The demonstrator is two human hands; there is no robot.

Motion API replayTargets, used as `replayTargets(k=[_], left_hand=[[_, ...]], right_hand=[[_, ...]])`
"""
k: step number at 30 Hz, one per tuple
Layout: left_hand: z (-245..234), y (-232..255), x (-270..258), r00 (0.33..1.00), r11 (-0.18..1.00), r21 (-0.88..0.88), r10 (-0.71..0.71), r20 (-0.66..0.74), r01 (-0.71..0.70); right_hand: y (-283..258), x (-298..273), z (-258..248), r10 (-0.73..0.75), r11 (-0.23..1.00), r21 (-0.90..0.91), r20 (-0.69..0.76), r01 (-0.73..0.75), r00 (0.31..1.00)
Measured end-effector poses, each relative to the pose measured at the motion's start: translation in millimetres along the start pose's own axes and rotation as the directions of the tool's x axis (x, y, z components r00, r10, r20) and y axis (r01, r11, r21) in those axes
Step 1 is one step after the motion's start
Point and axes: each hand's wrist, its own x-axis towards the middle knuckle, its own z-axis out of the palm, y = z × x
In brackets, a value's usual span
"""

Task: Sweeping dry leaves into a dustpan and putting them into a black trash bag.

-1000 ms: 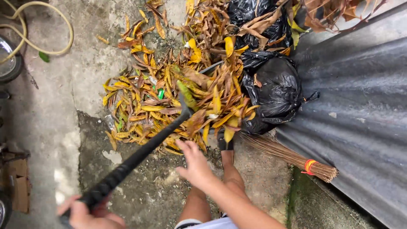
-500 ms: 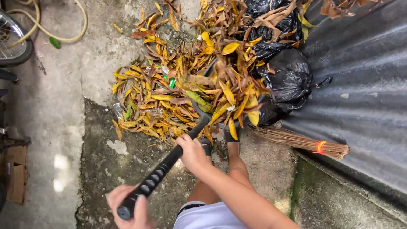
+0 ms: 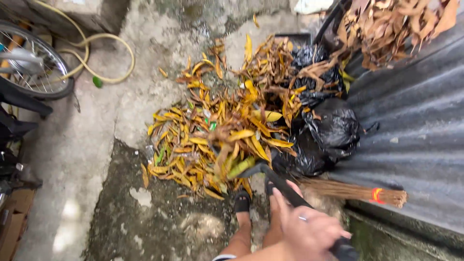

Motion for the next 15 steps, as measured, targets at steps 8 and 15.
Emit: replayTargets(k=[8, 15], left_hand=[[67, 3, 33, 0.935, 0.993, -0.112, 0.002, 0.354, 0.04], [108, -220, 100, 0.683, 0.738, -0.009, -0.62, 0.386, 0.675]], right_hand=[[-45, 32, -21, 0.003, 0.985, -0.149, -0.51, -0.092, 0.86], [-123, 48, -156, -0.127, 0.991, -0.097, -0.497, 0.09, 0.858]])
